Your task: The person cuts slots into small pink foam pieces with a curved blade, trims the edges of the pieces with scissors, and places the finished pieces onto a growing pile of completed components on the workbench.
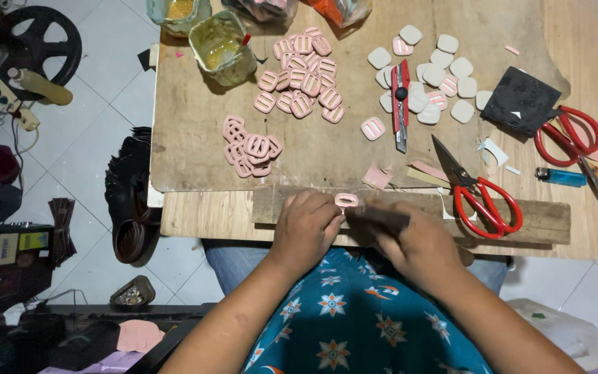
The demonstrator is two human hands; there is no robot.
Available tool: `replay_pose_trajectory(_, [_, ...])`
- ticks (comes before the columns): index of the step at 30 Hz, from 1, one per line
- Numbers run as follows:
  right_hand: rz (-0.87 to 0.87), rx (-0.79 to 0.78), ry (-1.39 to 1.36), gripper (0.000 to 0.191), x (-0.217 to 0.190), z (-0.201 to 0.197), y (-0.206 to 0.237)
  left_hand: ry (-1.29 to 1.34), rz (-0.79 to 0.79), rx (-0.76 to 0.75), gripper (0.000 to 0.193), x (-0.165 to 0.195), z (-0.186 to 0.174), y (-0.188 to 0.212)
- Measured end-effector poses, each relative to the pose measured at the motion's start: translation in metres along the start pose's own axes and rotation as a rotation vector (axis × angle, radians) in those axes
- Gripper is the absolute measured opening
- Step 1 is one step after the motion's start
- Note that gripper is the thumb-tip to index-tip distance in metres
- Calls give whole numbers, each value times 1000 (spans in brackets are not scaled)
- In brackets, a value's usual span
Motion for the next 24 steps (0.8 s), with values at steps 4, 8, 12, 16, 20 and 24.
replay_pose_trajectory(4, [39, -110, -14, 51, 0, 0, 0, -13, 13, 20, 14, 2, 0, 1])
replay_pose_trajectory(8, [12, -84, 13, 49, 1, 9, -1, -38, 1, 30, 15, 2, -1, 1])
replay_pose_trajectory(12, [53, -29, -107, 34, 11, 12, 1, -49, -30, -28, 28, 4, 0, -3])
replay_pose_trajectory(16, [67, 32, -145, 27, 19, 7, 8, -63, -77, -64, 44, 5, 4, -8])
replay_pose_trajectory(20, [278, -6, -163, 22, 31, 0, 17, -99, -132, -100, 37, 2, 12, -9])
replay_pose_trajectory(24, [334, 16, -145, 20, 30, -5, 19, -18, -120, -40, 32, 1, 10, -6])
Point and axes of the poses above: each hand's wrist, its own y-axis away from the middle knuckle, its own z-axis out of the palm, x = y × z, the point moved 5 cm from there along -y, towards the middle knuckle, and after that the axes turned 3 degrees about x, right-handed, at the moved point
